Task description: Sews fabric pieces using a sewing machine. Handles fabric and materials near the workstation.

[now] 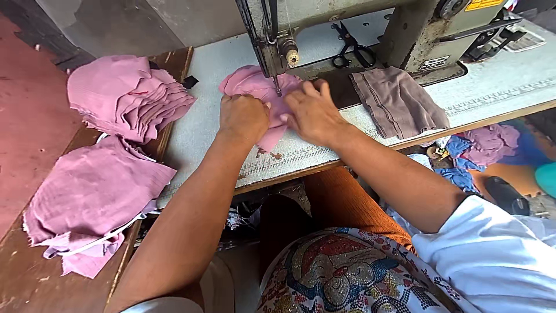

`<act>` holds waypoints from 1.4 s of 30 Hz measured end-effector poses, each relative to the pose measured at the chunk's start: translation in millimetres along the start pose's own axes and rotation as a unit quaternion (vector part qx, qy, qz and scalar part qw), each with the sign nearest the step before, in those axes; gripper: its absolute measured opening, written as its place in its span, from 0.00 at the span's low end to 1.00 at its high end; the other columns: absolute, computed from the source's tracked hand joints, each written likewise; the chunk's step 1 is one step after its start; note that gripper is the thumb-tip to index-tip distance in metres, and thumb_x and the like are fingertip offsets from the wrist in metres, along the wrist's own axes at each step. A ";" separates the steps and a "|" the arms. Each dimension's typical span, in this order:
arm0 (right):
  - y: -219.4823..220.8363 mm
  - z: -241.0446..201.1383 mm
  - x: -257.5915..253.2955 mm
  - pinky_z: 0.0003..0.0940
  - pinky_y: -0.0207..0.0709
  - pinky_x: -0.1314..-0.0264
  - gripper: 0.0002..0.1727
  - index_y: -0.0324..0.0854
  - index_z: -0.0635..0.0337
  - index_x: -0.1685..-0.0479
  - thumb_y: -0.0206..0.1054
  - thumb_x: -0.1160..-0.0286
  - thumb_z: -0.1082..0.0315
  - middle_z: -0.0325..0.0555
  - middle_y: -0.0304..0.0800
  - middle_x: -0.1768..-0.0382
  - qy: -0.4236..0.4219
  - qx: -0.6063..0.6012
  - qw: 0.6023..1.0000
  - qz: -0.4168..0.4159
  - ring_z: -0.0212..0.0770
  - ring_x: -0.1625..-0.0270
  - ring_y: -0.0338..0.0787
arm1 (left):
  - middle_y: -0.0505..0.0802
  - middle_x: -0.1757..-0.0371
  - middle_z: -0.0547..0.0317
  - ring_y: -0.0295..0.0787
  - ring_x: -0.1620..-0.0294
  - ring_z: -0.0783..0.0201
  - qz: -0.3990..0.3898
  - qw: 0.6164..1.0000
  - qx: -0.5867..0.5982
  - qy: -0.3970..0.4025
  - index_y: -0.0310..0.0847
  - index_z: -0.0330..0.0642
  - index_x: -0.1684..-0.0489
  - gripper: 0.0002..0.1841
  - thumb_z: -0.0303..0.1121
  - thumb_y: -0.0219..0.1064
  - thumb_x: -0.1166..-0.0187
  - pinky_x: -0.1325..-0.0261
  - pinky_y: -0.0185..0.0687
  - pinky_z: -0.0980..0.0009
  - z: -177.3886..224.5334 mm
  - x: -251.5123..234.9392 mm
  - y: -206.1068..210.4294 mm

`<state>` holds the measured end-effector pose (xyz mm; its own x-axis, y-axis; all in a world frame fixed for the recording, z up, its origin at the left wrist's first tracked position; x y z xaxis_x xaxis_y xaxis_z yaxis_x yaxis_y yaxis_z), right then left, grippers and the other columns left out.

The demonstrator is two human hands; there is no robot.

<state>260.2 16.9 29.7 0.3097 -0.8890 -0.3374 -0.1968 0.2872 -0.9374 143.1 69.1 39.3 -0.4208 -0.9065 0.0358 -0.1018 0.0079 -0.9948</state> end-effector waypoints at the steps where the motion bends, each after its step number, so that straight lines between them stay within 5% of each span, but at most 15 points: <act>1: 1.4 -7.1 2.0 0.66 0.56 0.16 0.24 0.84 0.56 0.35 0.52 0.11 0.50 0.49 0.90 0.38 -0.044 -0.006 0.999 0.019 0.56 0.24 0.80 | 0.91 0.39 0.35 0.83 0.28 0.37 -0.004 1.000 -0.005 0.002 0.87 0.34 0.41 0.30 0.47 0.40 0.04 0.24 0.65 0.35 1.0 1.5 -1.3; 4: 3.8 -9.3 1.9 0.63 0.57 0.20 0.25 0.87 0.56 0.45 0.49 0.10 0.48 0.47 0.91 0.45 -0.074 -0.015 0.997 0.002 0.54 0.32 0.83 | 0.92 0.40 0.36 0.84 0.30 0.37 -0.016 1.000 -0.018 0.007 0.89 0.34 0.43 0.27 0.45 0.44 0.05 0.25 0.66 0.35 0.9 7.8 -1.5; 8: -1.9 3.2 -6.2 0.69 0.52 0.19 0.26 0.86 0.58 0.51 0.48 0.09 0.48 0.48 0.91 0.45 -0.016 0.011 1.000 -0.020 0.55 0.29 0.82 | 0.93 0.43 0.38 0.85 0.32 0.37 -0.001 0.999 -0.038 0.021 0.90 0.35 0.46 0.21 0.39 0.51 0.09 0.29 0.69 0.36 -3.9 13.4 -1.4; 12: 4.8 11.2 -12.7 0.76 0.43 0.15 0.22 0.81 0.57 0.29 0.52 0.10 0.57 0.49 0.85 0.28 0.050 0.043 0.994 -0.086 0.58 0.17 0.73 | 0.87 0.37 0.37 0.78 0.29 0.35 0.071 0.995 0.009 0.063 0.91 0.37 0.48 0.19 0.43 0.60 0.12 0.31 0.66 0.36 -8.1 17.6 -1.0; 15: 9.3 19.1 -13.6 0.78 0.41 0.15 0.23 0.76 0.56 0.23 0.48 0.08 0.60 0.50 0.76 0.18 0.090 0.052 0.988 -0.116 0.60 0.10 0.64 | 0.83 0.26 0.39 0.73 0.20 0.37 0.063 0.993 0.087 0.046 0.82 0.34 0.33 0.25 0.48 0.60 0.12 0.21 0.61 0.34 -12.2 15.2 9.9; 19: 11.7 27.6 -11.7 0.75 0.42 0.13 0.27 0.69 0.54 0.13 0.49 0.11 0.64 0.51 0.71 0.13 0.131 0.020 0.987 -0.092 0.61 0.08 0.60 | 0.70 0.10 0.44 0.58 0.08 0.41 0.023 0.990 0.140 -0.003 0.62 0.39 0.11 0.33 0.52 0.48 0.07 0.12 0.49 0.36 -20.9 4.2 28.5; 28: 6.9 28.4 -9.8 0.73 0.44 0.14 0.29 0.68 0.60 0.14 0.54 0.11 0.59 0.56 0.71 0.16 0.158 0.025 0.985 -0.071 0.62 0.10 0.63 | 0.64 0.07 0.45 0.52 0.06 0.40 -0.003 0.988 0.153 -0.035 0.58 0.40 0.08 0.34 0.54 0.45 0.07 0.12 0.45 0.31 -36.6 -32.7 29.2; 34: -3.2 17.9 -1.9 0.84 0.48 0.21 0.30 0.72 0.66 0.20 0.63 0.15 0.57 0.72 0.74 0.22 0.096 -0.008 0.995 -0.007 0.77 0.16 0.66 | 0.59 0.06 0.37 0.46 0.05 0.35 0.016 0.981 0.192 0.000 0.53 0.38 0.06 0.38 0.54 0.52 0.09 0.12 0.31 0.24 -41.8 -4.5 16.5; 36: -6.9 3.2 -0.1 0.84 0.49 0.21 0.28 0.75 0.67 0.23 0.64 0.16 0.57 0.74 0.74 0.23 0.059 -0.011 0.998 -0.009 0.80 0.18 0.66 | 0.59 0.06 0.38 0.48 0.05 0.38 -0.002 0.986 0.168 0.018 0.60 0.41 0.08 0.35 0.54 0.55 0.10 0.10 0.37 0.29 -56.4 27.7 -3.0; 38: -10.8 -23.6 -1.9 0.82 0.52 0.23 0.24 0.80 0.66 0.29 0.65 0.17 0.60 0.73 0.77 0.27 -0.001 -0.031 0.999 -0.011 0.80 0.20 0.68 | 0.69 0.11 0.36 0.61 0.09 0.39 0.017 0.988 0.152 0.030 0.73 0.40 0.17 0.28 0.47 0.58 0.09 0.11 0.54 0.38 -86.7 67.1 -23.7; 40: -14.3 -62.9 -8.7 0.81 0.57 0.25 0.21 0.84 0.65 0.33 0.68 0.20 0.62 0.73 0.81 0.31 -0.082 -0.079 0.993 -0.008 0.80 0.24 0.72 | 0.86 0.28 0.37 0.80 0.23 0.41 0.049 0.989 0.141 0.003 0.84 0.35 0.32 0.18 0.38 0.59 0.10 0.19 0.69 0.42 -129.0 110.5 -39.5; 42: -12.9 -108.3 -21.0 0.77 0.62 0.26 0.20 0.86 0.62 0.35 0.69 0.21 0.60 0.69 0.84 0.34 -0.152 -0.117 0.981 -0.014 0.75 0.26 0.76 | 0.91 0.41 0.37 0.87 0.35 0.38 0.044 0.987 0.134 -0.079 0.87 0.35 0.41 0.14 0.34 0.58 0.10 0.29 0.75 0.35 -170.4 154.1 -43.8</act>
<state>155.5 -6.8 58.2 0.5744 -0.7376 -0.3550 -0.3821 0.1420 -0.9132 -70.9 1.1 104.7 -0.2698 -0.9619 -0.0454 0.1793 -0.0039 -0.9838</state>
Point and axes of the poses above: each hand's wrist, its own x-axis away from the middle knuckle, its own y-axis out of the palm, z = x × y, the point moved 7 cm from there along -x, towards the middle knuckle
